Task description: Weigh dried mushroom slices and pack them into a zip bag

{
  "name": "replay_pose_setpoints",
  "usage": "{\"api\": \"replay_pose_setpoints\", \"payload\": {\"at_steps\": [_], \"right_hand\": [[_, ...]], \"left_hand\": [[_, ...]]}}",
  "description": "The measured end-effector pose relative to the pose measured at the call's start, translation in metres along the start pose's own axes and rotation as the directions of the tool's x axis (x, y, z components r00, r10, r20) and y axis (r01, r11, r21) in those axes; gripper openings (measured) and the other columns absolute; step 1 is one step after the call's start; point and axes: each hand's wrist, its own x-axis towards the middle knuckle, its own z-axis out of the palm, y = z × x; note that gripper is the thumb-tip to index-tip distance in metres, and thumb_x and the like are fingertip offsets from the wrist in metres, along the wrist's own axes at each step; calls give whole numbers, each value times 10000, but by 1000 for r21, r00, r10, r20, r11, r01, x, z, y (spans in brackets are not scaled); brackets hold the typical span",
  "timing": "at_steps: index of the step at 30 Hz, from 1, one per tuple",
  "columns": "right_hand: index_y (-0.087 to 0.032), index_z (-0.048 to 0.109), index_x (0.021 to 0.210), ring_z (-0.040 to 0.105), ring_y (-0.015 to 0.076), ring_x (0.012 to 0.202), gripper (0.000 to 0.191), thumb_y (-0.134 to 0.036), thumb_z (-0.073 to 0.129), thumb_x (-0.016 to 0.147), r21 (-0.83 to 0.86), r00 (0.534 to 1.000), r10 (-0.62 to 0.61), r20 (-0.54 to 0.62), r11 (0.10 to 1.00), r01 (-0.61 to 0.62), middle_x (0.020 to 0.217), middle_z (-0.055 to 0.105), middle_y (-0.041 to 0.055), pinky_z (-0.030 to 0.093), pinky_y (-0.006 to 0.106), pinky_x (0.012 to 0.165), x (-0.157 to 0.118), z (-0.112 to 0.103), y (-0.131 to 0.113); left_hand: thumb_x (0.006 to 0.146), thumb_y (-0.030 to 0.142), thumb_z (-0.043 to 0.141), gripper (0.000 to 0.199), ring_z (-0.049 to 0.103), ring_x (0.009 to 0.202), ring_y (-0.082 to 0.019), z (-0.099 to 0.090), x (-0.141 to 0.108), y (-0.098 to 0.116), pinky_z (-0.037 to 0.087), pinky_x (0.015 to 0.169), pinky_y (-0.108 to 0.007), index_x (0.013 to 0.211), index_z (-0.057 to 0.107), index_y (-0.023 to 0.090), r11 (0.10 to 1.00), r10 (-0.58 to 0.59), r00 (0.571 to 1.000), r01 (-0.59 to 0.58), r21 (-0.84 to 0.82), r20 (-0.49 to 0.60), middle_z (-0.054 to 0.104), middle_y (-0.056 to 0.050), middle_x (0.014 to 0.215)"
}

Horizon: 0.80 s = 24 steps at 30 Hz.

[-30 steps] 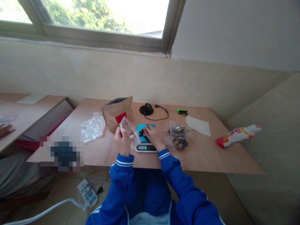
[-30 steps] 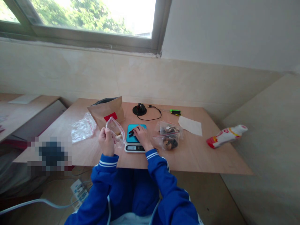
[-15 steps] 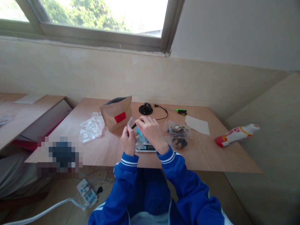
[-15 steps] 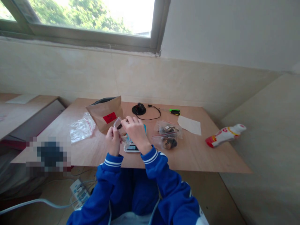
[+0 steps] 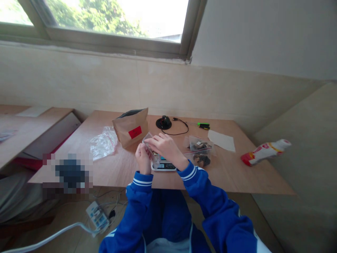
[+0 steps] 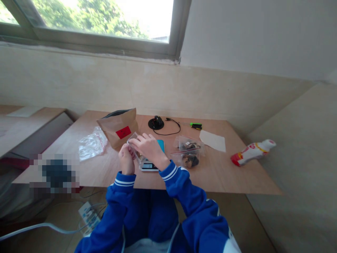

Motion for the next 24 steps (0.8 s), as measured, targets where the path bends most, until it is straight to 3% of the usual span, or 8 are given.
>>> {"api": "replay_pose_setpoints", "payload": {"at_steps": [3, 5, 7, 9, 12, 14, 18, 24], "right_hand": [[-201, 632, 1070, 592, 168, 930, 216, -277, 469, 949, 354, 985, 111, -133, 934, -58, 1013, 685, 41, 431, 303, 835, 2, -1, 6], [-194, 632, 1028, 620, 140, 898, 212, -283, 456, 949, 574, 957, 231, -177, 814, -90, 992, 689, 29, 457, 264, 793, 6, -2, 9], [-187, 627, 1011, 636, 126, 845, 223, -303, 447, 948, 690, 936, 307, -171, 716, -109, 946, 689, 24, 469, 242, 741, 10, -3, 11], [-190, 633, 996, 632, 130, 833, 217, -317, 467, 938, 674, 942, 299, -153, 729, -122, 920, 692, 21, 465, 248, 749, 13, -5, 12], [-195, 653, 987, 608, 153, 862, 199, -302, 497, 925, 508, 963, 239, -124, 849, -145, 921, 698, 27, 441, 280, 793, 13, -6, 11], [-199, 650, 1035, 606, 154, 871, 217, -306, 496, 927, 491, 978, 195, -78, 861, -133, 955, 696, 32, 438, 277, 785, 11, -7, 9], [-210, 591, 1170, 620, 108, 761, 309, -366, 452, 943, 689, 990, 142, 24, 715, -119, 1005, 675, 18, 456, 226, 701, 11, -4, 5], [-166, 587, 1051, 610, 113, 738, 336, -427, 404, 946, 783, 919, 391, -47, 586, -209, 918, 661, 36, 471, 228, 670, 21, 12, 11]], "left_hand": [[740, 481, 619, 443, 229, 367, -27, 3, 0, 1, 176, 353, -154, 581, 323, 193, 998, -35, 999, 35, -59, 2, 276, 104, 453], [738, 473, 618, 425, 243, 365, -27, 4, -1, 1, 197, 356, -150, 586, 340, 190, 996, -49, 999, 49, -72, 9, 290, 102, 455], [742, 481, 611, 420, 258, 366, -28, 5, -1, 0, 219, 359, -150, 592, 348, 191, 995, -61, 998, 62, -73, 19, 300, 101, 459], [749, 486, 606, 428, 261, 369, -27, 5, -2, 0, 224, 359, -149, 594, 336, 192, 996, -55, 998, 57, -75, 25, 296, 102, 466], [751, 477, 614, 438, 245, 371, -23, 6, -4, 1, 212, 353, -145, 597, 318, 193, 995, -39, 999, 41, -90, 21, 283, 104, 475], [743, 474, 625, 442, 238, 372, -22, 7, -4, 2, 203, 349, -144, 600, 315, 194, 993, -31, 999, 33, -113, 15, 277, 106, 475], [722, 476, 647, 429, 275, 384, -26, 8, -5, 3, 224, 361, -146, 614, 344, 192, 986, -35, 999, 35, -162, 7, 298, 103, 476], [767, 460, 617, 454, 243, 386, -30, 9, -7, 2, 216, 366, -160, 583, 297, 197, 989, 15, 998, -6, -148, 59, 257, 102, 477]]}}
